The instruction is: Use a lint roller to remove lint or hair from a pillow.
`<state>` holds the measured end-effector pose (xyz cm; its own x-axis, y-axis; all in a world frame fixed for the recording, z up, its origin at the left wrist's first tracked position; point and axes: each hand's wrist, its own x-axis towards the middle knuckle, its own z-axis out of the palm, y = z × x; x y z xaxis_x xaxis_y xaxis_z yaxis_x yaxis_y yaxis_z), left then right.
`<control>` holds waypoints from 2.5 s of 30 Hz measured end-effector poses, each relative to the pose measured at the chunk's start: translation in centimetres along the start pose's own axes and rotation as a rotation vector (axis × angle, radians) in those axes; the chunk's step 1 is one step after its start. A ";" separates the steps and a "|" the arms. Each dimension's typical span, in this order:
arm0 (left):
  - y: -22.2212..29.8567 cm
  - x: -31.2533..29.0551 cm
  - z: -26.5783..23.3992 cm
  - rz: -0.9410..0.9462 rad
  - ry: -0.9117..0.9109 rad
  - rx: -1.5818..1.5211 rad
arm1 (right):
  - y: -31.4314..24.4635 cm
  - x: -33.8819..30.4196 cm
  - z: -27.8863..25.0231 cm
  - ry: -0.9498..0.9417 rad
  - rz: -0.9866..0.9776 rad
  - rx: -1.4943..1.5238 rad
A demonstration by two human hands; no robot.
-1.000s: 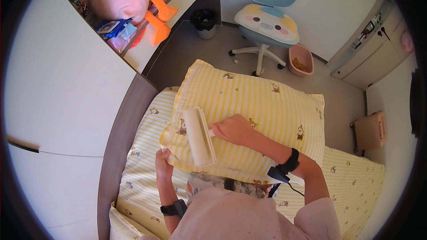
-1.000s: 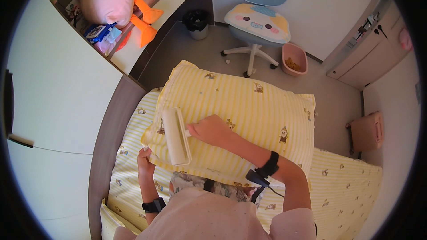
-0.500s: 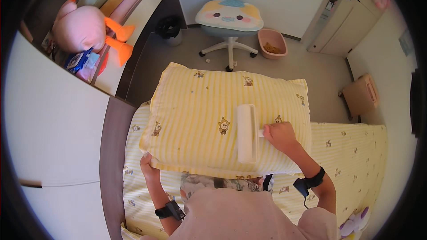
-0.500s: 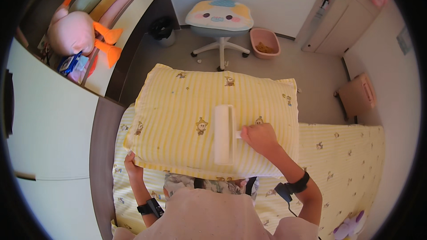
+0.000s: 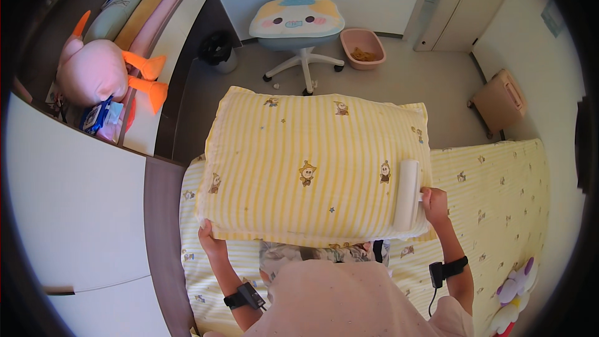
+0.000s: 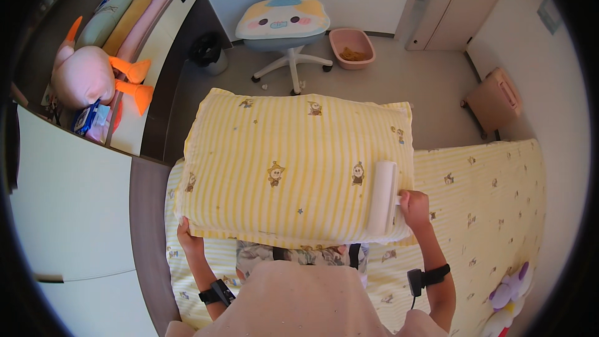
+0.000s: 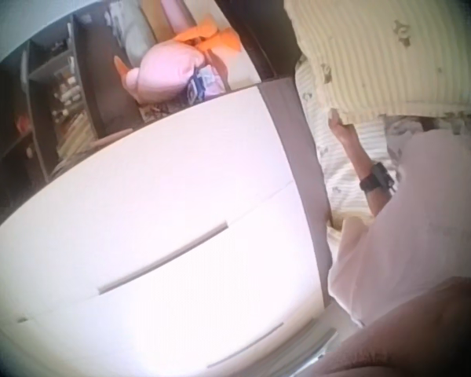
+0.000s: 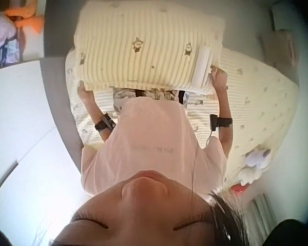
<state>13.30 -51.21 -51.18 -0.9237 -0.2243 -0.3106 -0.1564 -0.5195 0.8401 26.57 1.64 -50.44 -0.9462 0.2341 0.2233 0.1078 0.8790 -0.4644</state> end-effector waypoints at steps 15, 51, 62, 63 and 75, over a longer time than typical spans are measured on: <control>0.2 2.2 0.3 0.032 -0.098 0.132 | 6.0 -7.8 -3.4 -0.156 0.321 -0.441; -0.9 7.7 2.8 0.082 0.135 0.313 | -0.7 -12.2 -2.1 0.148 0.369 -0.128; 2.5 4.9 3.6 0.242 -0.082 0.626 | -14.2 4.8 1.9 -0.018 -0.259 -0.071; 3.0 4.4 4.1 0.253 -0.142 0.614 | -15.9 5.6 2.5 -0.029 -0.281 -0.058; 5.4 0.4 7.8 0.171 -0.247 0.424 | -32.4 11.8 11.6 -0.279 -0.351 0.113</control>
<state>9.37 -47.65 -43.28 -0.9954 -0.0487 -0.0819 -0.0767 -0.1009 0.9919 8.42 -28.89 -42.69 -0.9671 -0.2040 0.1518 -0.2531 0.8305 -0.4963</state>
